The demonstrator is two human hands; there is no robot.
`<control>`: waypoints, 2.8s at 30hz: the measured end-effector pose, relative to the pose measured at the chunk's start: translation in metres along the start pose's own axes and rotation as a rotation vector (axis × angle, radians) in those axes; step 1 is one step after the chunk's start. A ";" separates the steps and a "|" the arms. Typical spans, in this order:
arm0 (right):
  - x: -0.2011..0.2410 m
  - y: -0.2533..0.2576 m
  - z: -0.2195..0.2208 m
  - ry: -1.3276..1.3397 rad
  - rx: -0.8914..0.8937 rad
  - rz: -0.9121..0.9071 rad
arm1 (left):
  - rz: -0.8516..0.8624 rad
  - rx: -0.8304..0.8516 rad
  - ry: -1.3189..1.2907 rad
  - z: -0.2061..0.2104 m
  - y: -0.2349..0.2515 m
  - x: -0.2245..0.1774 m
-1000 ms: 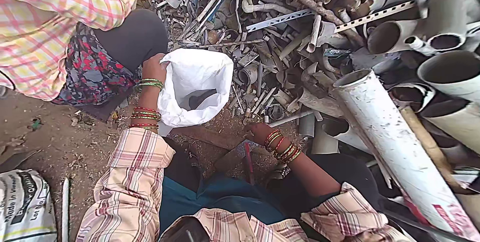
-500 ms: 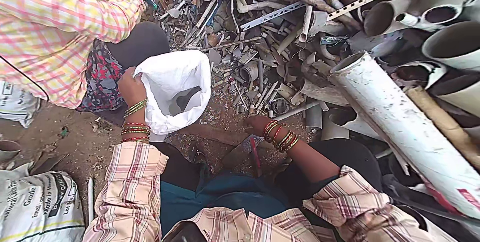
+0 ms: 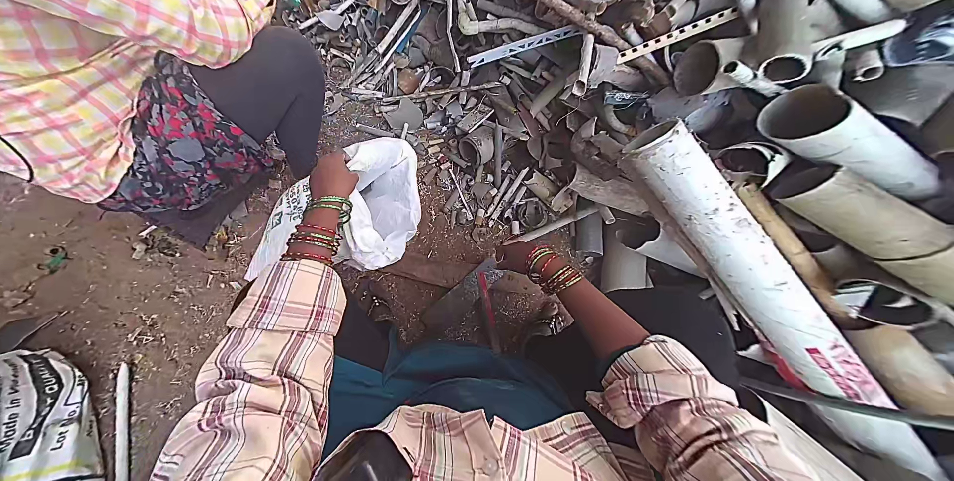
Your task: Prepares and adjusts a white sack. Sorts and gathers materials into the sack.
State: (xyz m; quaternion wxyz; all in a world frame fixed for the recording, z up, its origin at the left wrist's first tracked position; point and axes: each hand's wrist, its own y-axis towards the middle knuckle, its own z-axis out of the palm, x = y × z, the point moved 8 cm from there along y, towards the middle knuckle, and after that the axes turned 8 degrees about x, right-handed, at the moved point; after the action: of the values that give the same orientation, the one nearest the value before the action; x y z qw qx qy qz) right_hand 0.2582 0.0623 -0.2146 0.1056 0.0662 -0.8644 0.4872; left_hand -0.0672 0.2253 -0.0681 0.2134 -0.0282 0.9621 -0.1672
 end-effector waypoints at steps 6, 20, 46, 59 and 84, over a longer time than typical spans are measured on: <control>-0.019 0.000 0.025 0.075 -0.001 0.055 | 0.024 0.143 0.096 0.023 0.014 -0.025; -0.050 -0.005 -0.009 0.121 -0.148 0.257 | -0.012 0.167 -0.105 0.016 0.008 -0.053; -0.190 0.174 -0.086 0.672 -0.435 0.362 | -0.088 0.631 0.457 0.130 0.038 -0.083; -0.204 0.228 -0.086 0.525 -0.350 0.457 | -0.083 0.665 0.460 0.144 0.039 -0.070; -0.186 0.240 -0.078 0.530 -0.384 0.442 | -0.073 0.714 0.483 0.159 0.035 -0.066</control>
State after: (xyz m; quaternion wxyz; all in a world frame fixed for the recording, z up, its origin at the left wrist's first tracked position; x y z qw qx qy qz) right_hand 0.3948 0.2551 -0.4205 0.2283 -0.2704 -0.8759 0.3279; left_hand 0.0601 0.2173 -0.1887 -0.0275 0.0536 0.8646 -0.4988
